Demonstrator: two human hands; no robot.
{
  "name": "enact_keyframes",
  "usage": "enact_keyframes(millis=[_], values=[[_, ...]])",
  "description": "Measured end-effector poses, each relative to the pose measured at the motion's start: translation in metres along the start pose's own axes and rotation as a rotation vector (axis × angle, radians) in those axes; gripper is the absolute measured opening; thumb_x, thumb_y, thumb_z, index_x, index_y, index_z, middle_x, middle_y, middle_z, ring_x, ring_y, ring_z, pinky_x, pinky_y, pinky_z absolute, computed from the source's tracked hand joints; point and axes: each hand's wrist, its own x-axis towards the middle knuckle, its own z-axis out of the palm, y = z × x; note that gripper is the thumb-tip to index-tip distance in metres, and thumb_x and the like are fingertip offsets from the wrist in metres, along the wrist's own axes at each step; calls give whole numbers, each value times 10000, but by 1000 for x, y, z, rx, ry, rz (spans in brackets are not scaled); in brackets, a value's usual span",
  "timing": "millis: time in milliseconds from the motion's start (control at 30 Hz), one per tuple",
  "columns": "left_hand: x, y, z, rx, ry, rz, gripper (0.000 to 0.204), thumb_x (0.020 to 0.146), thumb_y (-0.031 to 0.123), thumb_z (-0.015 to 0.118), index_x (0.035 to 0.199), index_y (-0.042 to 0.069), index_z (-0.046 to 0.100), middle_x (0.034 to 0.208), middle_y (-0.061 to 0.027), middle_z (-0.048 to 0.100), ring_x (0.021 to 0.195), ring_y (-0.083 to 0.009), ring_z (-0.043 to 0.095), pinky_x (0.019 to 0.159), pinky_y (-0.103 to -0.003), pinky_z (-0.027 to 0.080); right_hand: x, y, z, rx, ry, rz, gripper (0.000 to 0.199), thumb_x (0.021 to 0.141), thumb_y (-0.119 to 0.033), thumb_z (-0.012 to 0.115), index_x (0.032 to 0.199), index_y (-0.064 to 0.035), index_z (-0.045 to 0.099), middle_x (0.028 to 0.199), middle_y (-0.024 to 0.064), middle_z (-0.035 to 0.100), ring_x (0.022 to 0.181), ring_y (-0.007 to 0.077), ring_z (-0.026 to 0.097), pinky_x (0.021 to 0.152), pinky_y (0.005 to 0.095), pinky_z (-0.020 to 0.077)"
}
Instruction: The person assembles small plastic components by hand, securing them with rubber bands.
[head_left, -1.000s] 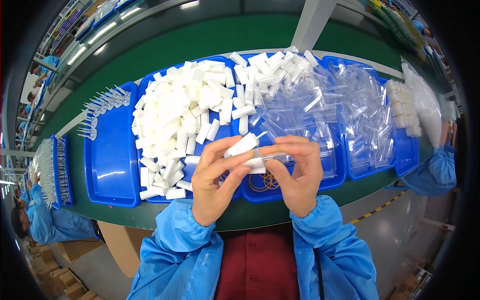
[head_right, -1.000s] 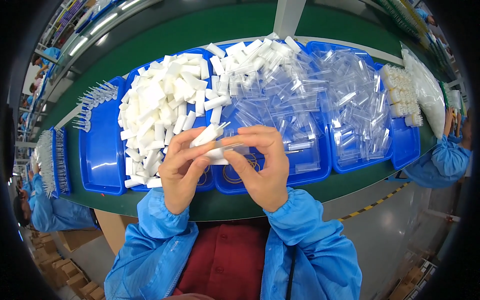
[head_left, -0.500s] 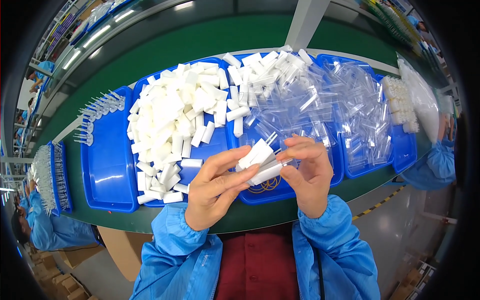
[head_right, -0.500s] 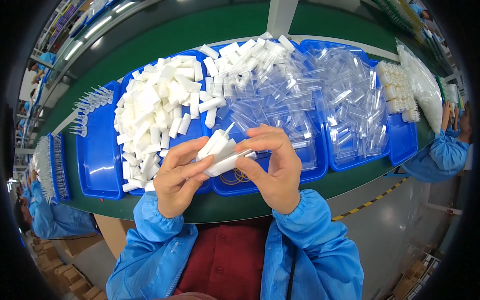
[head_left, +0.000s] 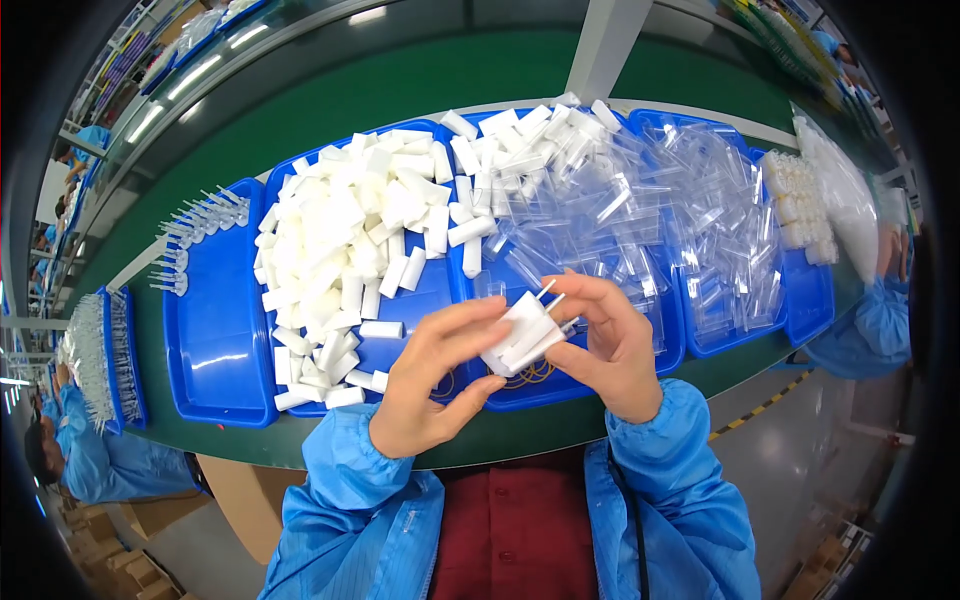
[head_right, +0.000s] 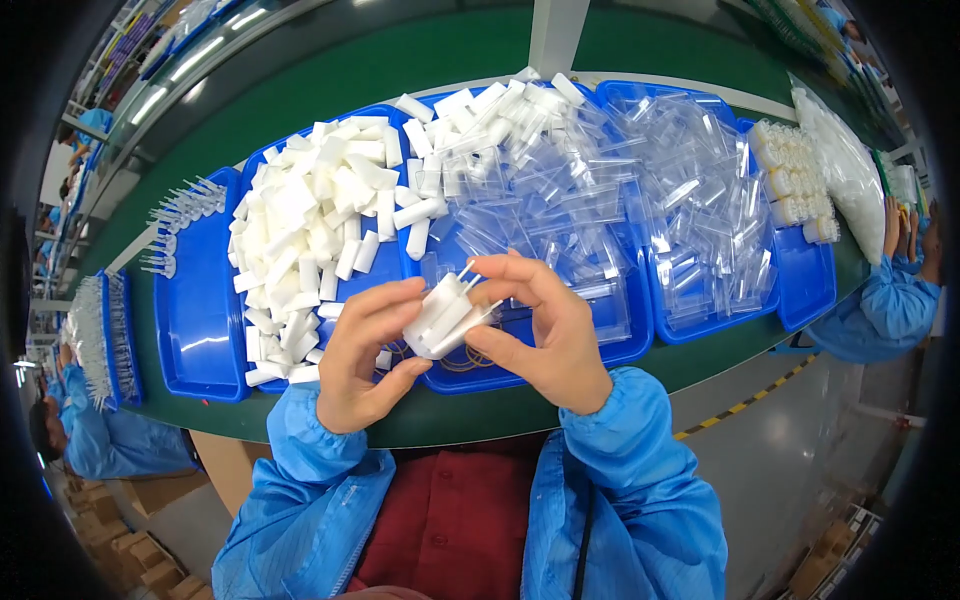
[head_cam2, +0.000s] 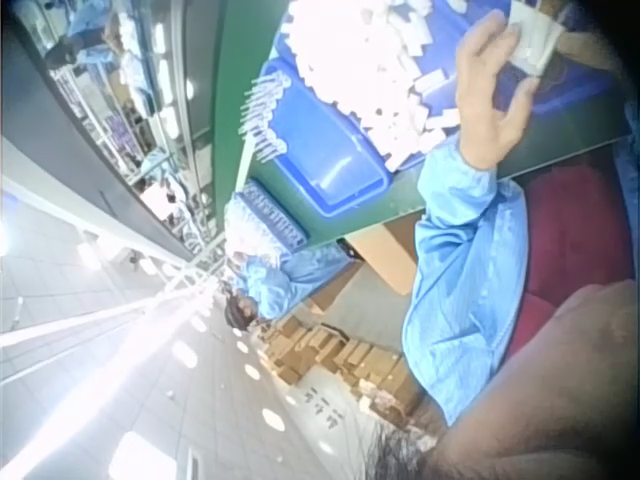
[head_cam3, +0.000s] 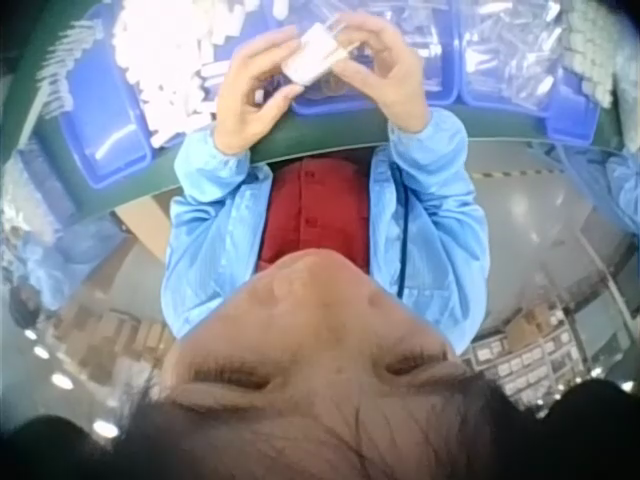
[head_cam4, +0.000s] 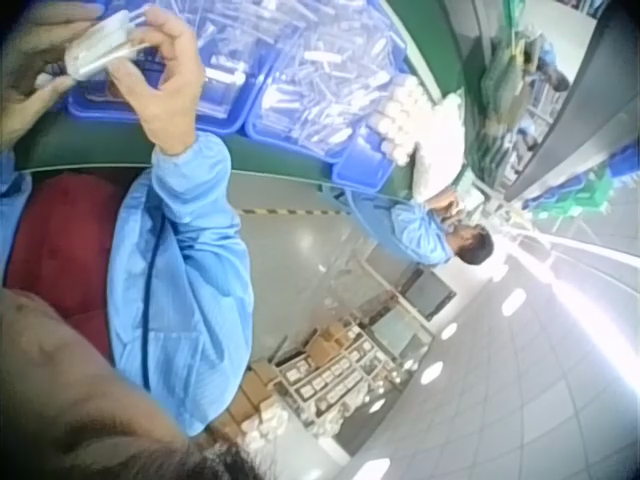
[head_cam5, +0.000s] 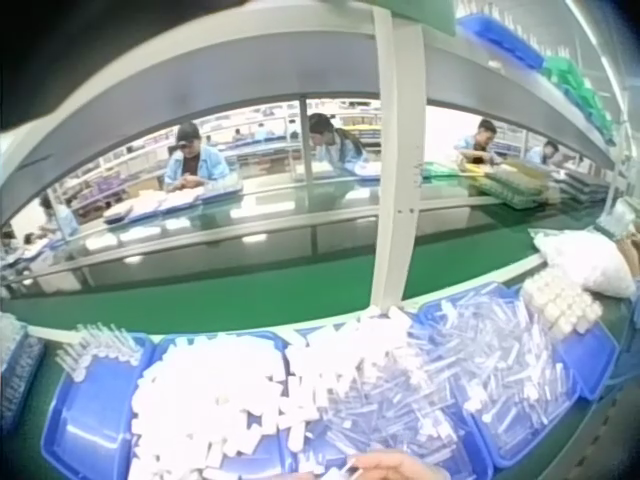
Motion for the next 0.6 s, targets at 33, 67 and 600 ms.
enact_keyframes(millis=[33,67,600], values=[[0,0,3,-180,48,-90,445,839,-83,692,1266,26,627,1386,-194,497,1287,-299,536,987,-381,556,1,0,-1,60,-21,-16,406,792,-51,797,1168,-33,642,1166,115,654,1208,216,558,1178,461,253],[-1,-1,5,-363,93,-179,462,838,-57,703,1283,17,603,1391,-197,495,1306,-297,517,986,-382,549,1,0,-3,119,-37,-31,397,793,-28,784,1166,-31,648,1160,116,657,1212,218,552,1156,444,292],[-2,-8,0,-62,78,-128,365,806,4,782,1159,17,692,1382,-191,520,1221,-314,598,989,-379,503,9,-18,-4,-496,-176,-342,365,780,-49,783,1124,-54,662,1078,67,695,1221,248,538,1143,472,304]])
